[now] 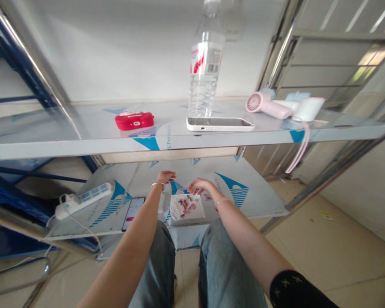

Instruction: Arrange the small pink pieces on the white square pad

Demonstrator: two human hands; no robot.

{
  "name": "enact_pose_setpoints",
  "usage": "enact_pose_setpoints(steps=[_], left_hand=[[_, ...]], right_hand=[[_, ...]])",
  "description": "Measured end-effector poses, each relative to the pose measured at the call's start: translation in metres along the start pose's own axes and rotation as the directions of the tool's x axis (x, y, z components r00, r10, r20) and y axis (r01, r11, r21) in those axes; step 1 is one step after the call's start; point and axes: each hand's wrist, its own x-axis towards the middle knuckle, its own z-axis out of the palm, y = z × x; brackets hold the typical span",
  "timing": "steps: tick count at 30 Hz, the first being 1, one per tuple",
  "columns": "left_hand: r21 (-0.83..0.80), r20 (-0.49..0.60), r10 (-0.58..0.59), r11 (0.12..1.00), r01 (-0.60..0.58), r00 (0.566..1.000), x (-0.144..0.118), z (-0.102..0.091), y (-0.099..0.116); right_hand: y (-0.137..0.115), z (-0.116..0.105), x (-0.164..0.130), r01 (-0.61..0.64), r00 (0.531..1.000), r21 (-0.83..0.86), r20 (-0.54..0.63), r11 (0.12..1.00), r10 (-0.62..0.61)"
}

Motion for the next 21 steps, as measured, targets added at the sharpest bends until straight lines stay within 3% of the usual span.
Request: enact_pose_setpoints(steps=[4,10,17,21], left_hand=[[0.105,0.113,-0.019,0.994,0.007,0.993,-0.001,0.000,-0.002],[0.130,0.246,-0.008,0.991,-0.025,0.969,0.004,0.004,-0.005],[0.037,0.245,-0.031,0.999,0.023,0.969,0.002,0.002,-0.005],[0.015,0.266,-0.035,0.999,0.032,0.963,-0.001,0.001,-0.006]], right_hand=[[-0.003,0.000,-0.006,0.027,0.995,0.012,-0.097,1.000,-0.026],[-0.006,0.003,-0.005,0.173,0.974,0.027,-0.151,0.985,-0.167],[0.001,0.001,0.006,0.172,0.962,0.104,-0.230,0.980,-0.144],[0.010,0.001,-0.002,0.246,0.940,0.126,-0.275,0.961,-0.204]])
